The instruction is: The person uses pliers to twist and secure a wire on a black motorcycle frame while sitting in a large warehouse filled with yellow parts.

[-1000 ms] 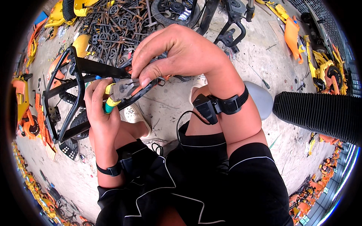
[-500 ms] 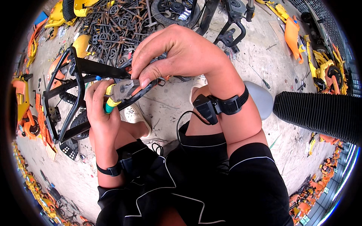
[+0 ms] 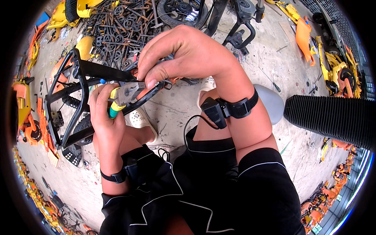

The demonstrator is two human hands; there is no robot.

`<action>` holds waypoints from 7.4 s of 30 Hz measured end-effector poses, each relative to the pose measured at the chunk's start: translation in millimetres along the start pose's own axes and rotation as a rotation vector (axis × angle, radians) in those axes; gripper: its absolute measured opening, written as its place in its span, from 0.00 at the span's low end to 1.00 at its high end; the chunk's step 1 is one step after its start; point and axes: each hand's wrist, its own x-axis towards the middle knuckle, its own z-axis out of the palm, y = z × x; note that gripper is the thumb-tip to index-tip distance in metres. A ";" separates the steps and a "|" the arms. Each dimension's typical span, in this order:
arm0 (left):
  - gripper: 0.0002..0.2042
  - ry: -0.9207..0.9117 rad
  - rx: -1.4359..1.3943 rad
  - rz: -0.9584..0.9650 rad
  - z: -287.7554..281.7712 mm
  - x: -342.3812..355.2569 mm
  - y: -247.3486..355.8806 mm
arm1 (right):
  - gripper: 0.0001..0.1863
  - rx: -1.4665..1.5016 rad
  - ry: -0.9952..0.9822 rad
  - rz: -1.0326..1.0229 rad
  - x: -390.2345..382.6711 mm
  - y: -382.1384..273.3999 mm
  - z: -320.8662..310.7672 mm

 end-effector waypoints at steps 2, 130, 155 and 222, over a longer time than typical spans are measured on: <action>0.29 0.003 -0.005 0.009 0.3 -0.3 -1.6 | 0.11 0.007 -0.004 0.020 0.3 -1.4 0.0; 0.26 -0.005 -0.061 -0.052 -0.3 -0.2 -1.6 | 0.10 -0.038 -0.031 -0.004 -0.3 -1.7 1.1; 0.31 -0.019 -0.153 -0.076 2.2 0.3 -1.0 | 0.11 -0.039 -0.023 -0.006 -0.5 2.0 0.3; 0.32 -0.044 0.209 -0.003 -15.9 -2.3 -1.6 | 0.12 -0.200 -0.149 0.091 -7.4 -10.0 4.5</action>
